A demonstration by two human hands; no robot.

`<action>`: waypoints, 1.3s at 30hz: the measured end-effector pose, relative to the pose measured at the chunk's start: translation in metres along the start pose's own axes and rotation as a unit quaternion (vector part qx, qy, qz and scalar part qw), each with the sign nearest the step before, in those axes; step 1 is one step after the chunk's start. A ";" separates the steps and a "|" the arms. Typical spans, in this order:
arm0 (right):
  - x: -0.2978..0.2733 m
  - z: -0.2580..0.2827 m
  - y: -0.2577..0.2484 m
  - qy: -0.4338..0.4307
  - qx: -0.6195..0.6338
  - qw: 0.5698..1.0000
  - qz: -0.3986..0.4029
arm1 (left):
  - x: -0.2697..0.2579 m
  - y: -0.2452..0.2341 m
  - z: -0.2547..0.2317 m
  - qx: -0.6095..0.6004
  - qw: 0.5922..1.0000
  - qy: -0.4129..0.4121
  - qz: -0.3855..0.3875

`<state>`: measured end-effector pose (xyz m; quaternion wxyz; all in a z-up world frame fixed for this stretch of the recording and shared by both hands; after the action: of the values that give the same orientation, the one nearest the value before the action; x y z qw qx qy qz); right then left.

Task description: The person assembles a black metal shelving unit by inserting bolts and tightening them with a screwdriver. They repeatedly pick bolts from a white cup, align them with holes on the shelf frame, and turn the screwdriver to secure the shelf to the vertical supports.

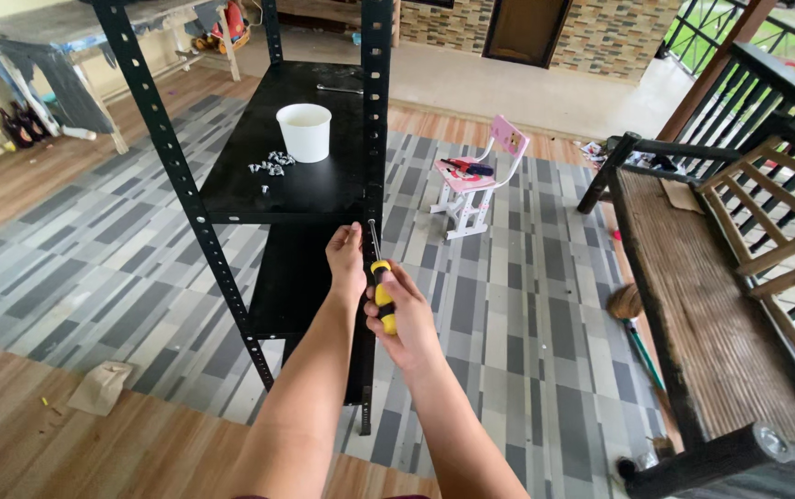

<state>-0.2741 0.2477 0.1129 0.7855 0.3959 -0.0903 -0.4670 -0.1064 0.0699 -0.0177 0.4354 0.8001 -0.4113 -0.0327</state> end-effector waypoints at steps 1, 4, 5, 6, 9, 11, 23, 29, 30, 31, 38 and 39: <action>-0.002 0.000 0.003 -0.033 -0.108 0.993 -0.020 | 0.000 -0.001 -0.003 0.000 1.000 0.019 0.015; -0.007 -0.003 0.012 -0.113 -0.369 0.919 -0.077 | -0.003 -0.001 -0.008 -0.001 1.000 -0.008 0.017; -0.007 -0.005 0.014 -0.127 -0.421 0.892 -0.100 | -0.003 -0.001 -0.008 -0.002 1.000 -0.020 -0.003; -0.007 -0.008 0.015 -0.141 -0.472 0.862 -0.122 | -0.001 0.001 -0.008 -0.003 0.999 -0.032 -0.023; -0.002 -0.015 0.013 -0.083 -0.318 0.940 -0.088 | 0.000 0.005 -0.004 -0.011 0.999 -0.031 -0.042; 0.003 -0.008 0.005 -0.039 -0.113 0.993 -0.022 | 0.001 0.006 -0.002 0.002 0.999 -0.018 -0.047; 0.012 -0.024 -0.013 -0.010 0.155 0.978 0.138 | 0.000 0.005 0.004 0.041 0.997 0.022 -0.057; -0.006 0.004 -0.008 0.026 0.029 0.996 0.079 | -0.017 0.017 -0.040 0.161 0.986 0.003 -0.045; -0.010 0.008 -0.011 0.022 -0.030 0.998 0.056 | -0.024 0.015 -0.057 0.283 0.958 0.030 -0.015; -0.016 0.008 -0.014 0.016 -0.074 0.997 0.034 | -0.031 0.016 -0.075 0.399 0.915 0.056 0.016; -0.042 0.003 -0.058 0.049 -0.204 0.977 -0.047 | -0.029 0.013 -0.188 0.547 0.732 0.389 0.113; -0.041 0.001 -0.062 0.056 -0.212 0.974 -0.062 | -0.011 0.011 -0.199 0.576 0.706 0.400 0.100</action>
<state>-0.3382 0.2644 0.0793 0.8249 0.2509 0.0796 -0.5002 -0.0393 0.2075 0.1097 0.0142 0.7875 -0.2152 0.5773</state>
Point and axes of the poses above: each hand's wrist, its own x-axis towards the middle knuckle, its own y-axis out of the palm, z = x × y, the point moved 1 cm from there along x, towards the middle knuckle, and after that the axes turned 8 degrees about y, right-handed, at the moved point
